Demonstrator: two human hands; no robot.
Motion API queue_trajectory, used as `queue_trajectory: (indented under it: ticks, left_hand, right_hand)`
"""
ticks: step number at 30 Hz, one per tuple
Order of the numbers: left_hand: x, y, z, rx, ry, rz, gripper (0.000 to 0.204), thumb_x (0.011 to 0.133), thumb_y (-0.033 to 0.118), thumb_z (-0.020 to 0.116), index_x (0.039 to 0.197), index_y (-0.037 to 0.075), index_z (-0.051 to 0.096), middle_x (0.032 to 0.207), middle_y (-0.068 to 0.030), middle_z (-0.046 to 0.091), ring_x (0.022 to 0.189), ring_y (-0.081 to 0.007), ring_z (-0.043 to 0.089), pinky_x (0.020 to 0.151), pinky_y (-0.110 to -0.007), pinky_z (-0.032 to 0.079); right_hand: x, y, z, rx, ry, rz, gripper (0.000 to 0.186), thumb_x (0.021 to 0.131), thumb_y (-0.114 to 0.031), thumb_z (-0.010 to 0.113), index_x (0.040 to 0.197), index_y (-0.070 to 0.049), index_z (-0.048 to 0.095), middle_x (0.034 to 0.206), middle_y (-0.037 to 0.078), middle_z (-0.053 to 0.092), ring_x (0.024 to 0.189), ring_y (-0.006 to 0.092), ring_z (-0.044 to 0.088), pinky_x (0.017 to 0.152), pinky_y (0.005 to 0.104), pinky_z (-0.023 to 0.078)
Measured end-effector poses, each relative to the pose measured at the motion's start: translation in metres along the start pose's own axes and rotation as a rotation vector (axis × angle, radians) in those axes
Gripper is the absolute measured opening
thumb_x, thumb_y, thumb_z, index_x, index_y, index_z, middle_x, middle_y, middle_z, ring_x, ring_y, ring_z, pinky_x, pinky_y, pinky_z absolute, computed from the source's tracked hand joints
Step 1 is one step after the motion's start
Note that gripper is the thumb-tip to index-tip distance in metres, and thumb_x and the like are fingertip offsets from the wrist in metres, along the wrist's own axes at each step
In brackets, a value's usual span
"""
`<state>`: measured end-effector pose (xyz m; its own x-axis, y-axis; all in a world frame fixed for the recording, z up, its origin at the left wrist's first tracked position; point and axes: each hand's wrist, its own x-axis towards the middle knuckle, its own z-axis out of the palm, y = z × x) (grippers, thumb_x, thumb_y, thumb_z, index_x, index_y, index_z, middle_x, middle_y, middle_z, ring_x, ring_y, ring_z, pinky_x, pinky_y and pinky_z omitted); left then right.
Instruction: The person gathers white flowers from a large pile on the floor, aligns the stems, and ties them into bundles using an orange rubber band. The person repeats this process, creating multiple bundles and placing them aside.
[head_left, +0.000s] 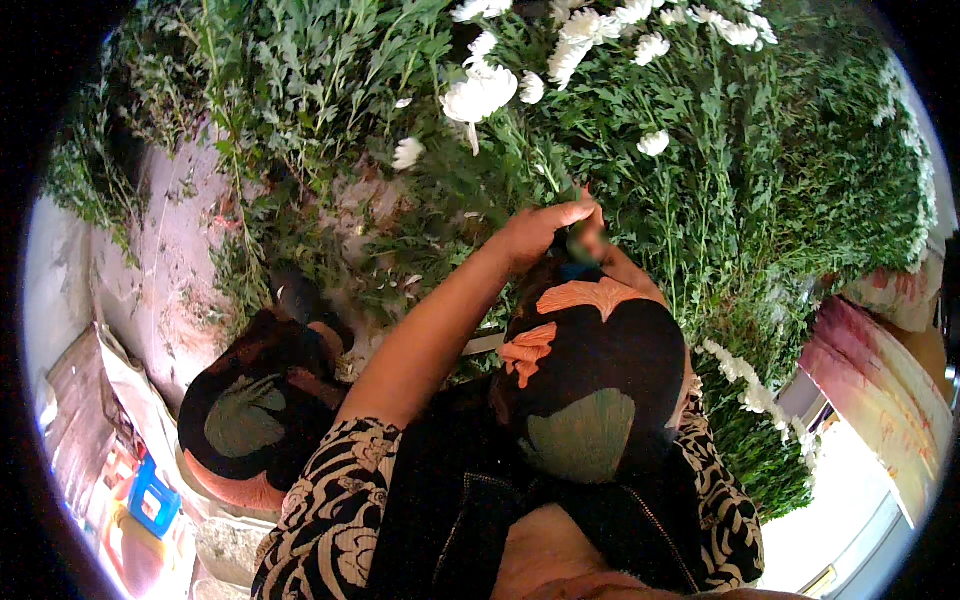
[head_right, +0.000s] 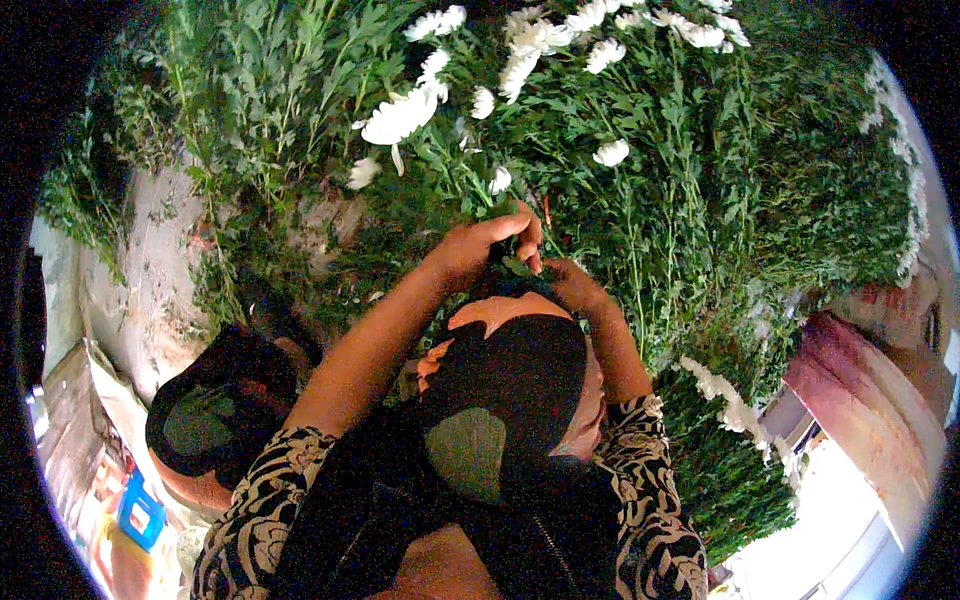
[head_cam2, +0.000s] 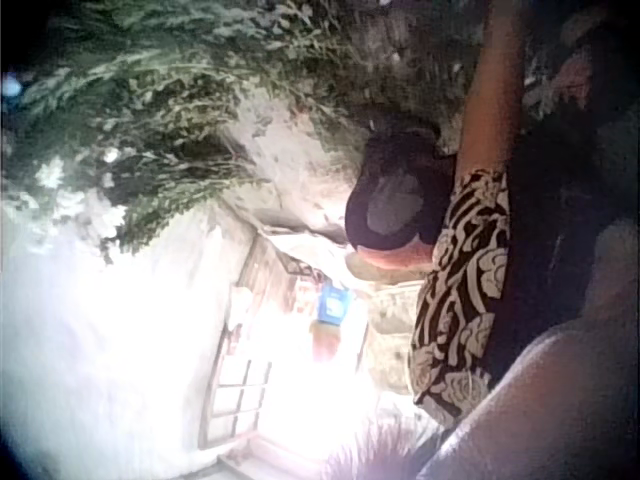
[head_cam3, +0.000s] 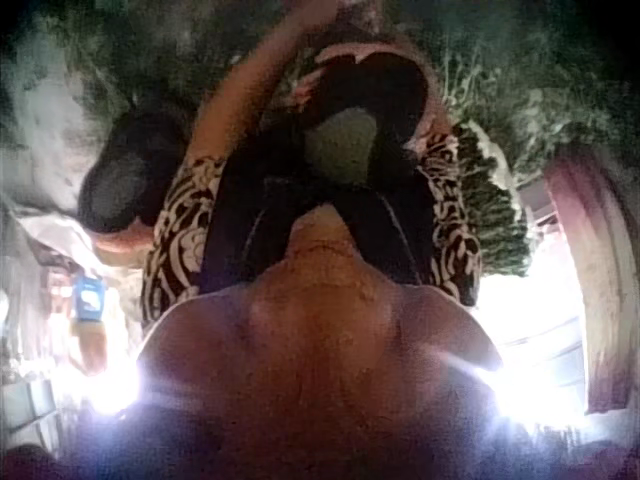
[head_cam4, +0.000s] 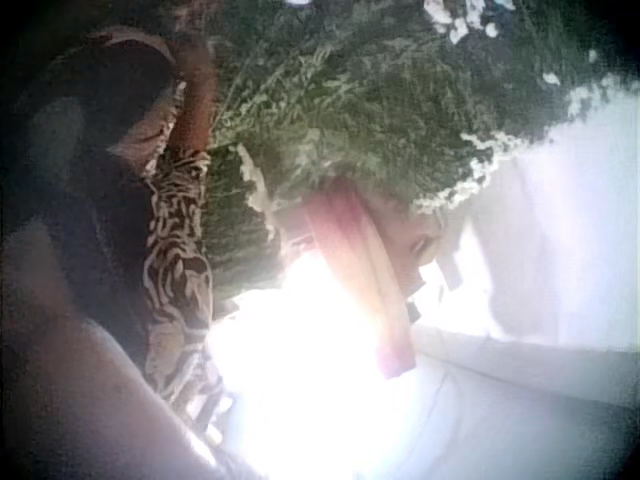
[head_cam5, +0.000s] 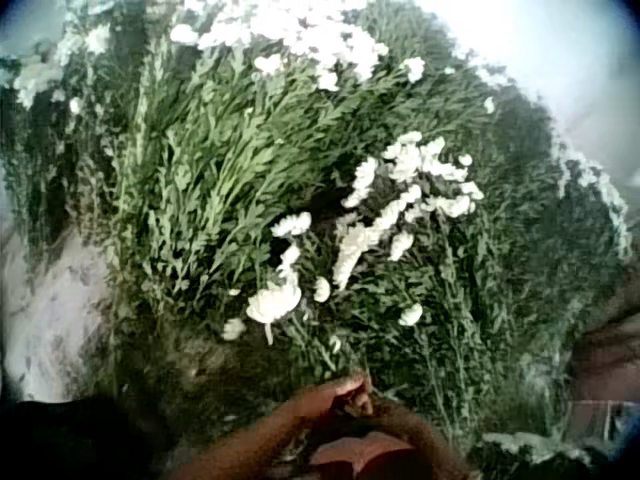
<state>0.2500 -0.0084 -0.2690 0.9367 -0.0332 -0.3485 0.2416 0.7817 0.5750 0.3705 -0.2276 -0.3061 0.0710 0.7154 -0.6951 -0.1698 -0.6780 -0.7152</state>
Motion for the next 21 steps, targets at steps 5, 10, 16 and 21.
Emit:
queue_trajectory:
  ticks: [5,10,16,21]
  left_hand:
    - [0.001,0.013,0.019,-0.160,0.031,0.083,0.021,0.099,0.025,0.055,0.102,0.005,0.058,0.081,-0.0061,0.059,0.083,-0.0260,0.066,0.081,-0.039,0.051]
    - [0.002,0.020,0.016,-0.340,0.114,0.213,0.027,0.105,0.031,0.047,0.106,0.006,0.057,0.086,-0.0064,0.058,0.083,-0.0255,0.064,0.078,-0.038,0.050]
    - [0.008,0.023,-0.012,-0.220,0.300,0.174,0.039,0.107,0.041,0.042,0.120,0.008,0.059,0.104,-0.0089,0.065,0.090,-0.0248,0.065,0.076,-0.035,0.049]
    - [0.017,0.034,-0.017,-0.098,0.236,0.162,0.051,0.108,0.042,0.040,0.142,0.005,0.049,0.138,-0.0123,0.059,0.125,-0.0251,0.058,0.095,-0.040,0.050]
  right_hand:
    - [-0.020,0.006,0.010,0.119,0.288,-0.085,0.048,0.085,-0.011,0.068,0.130,0.001,0.061,0.123,0.009,0.065,0.112,0.0195,0.059,0.100,0.0349,0.046]
    - [-0.050,-0.005,0.007,0.248,0.491,-0.189,0.030,0.090,-0.010,0.071,0.118,-0.001,0.067,0.115,0.004,0.066,0.099,0.0138,0.061,0.089,0.0310,0.049]
    - [-0.041,-0.017,0.015,0.245,0.641,-0.490,0.018,0.091,0.000,0.069,0.110,-0.002,0.068,0.097,-0.002,0.063,0.087,0.0082,0.056,0.078,0.0240,0.047]
    - [-0.026,-0.012,0.030,0.064,0.683,-0.463,0.024,0.089,0.004,0.071,0.113,0.002,0.066,0.097,0.005,0.066,0.088,0.0133,0.060,0.080,0.0261,0.048]
